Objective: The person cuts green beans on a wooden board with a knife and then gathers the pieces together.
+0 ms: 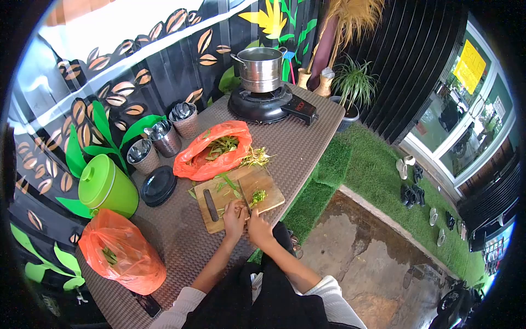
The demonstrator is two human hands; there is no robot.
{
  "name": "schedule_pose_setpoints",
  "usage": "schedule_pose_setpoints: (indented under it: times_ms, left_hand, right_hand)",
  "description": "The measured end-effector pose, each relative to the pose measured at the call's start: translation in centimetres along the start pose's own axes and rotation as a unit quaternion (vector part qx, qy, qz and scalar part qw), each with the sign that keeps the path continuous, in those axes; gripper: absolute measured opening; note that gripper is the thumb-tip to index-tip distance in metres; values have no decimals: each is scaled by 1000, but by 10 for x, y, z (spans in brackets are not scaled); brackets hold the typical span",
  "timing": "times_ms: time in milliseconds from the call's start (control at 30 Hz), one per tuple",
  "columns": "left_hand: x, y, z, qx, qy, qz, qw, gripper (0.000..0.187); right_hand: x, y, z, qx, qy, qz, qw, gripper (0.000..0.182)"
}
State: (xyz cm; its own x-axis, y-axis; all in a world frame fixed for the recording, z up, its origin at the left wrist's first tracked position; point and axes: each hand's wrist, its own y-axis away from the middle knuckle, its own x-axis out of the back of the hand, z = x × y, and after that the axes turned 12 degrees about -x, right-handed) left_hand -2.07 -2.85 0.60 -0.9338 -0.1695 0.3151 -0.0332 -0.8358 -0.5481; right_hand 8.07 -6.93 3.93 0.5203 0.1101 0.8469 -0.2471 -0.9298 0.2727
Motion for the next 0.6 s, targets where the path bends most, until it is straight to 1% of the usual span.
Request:
schedule_pose_setpoints:
  times_ms: [67,133,200,300,367,400,433,467,500,567,600]
  left_hand:
    - [0,0,-1,-4,1,-5,1000,23]
    - [-1,3,-5,-9,1,-12,1000,23]
    - [-3,3,-5,-30,-41,-21,998,22]
    - [0,3,-1,-57,-56,-34,996,21]
    - [2,1,1,-61,-46,-23,997,19]
    - [3,1,2,-65,-36,-11,997,18]
    - [4,-1,2,-64,-37,-10,997,18]
    - [4,-2,3,-28,-24,-11,999,16]
    - [4,-2,1,7,-10,-13,1000,15]
    - [3,-4,-2,19,9,-9,1000,15]
    - [4,-4,-2,29,27,-6,999,14]
  right_hand:
    - [-7,4,-4,-51,-5,-8,999,30]
    - [-6,-7,-7,-46,-11,-11,999,30]
    - [-1,-14,-7,-43,-20,-11,999,30]
    - [3,-15,-2,-17,-18,-7,1000,30]
    - [-3,-5,4,13,7,26,1000,34]
    - [-6,0,1,13,8,26,1000,34]
    - [-11,5,-3,-17,8,22,1000,37]
    - [-14,8,-5,-49,9,18,999,40]
    - [-15,4,-6,-50,9,18,999,40]
    - [-16,-7,-8,-55,9,11,998,47]
    - [-14,-7,-9,-56,8,11,998,47]
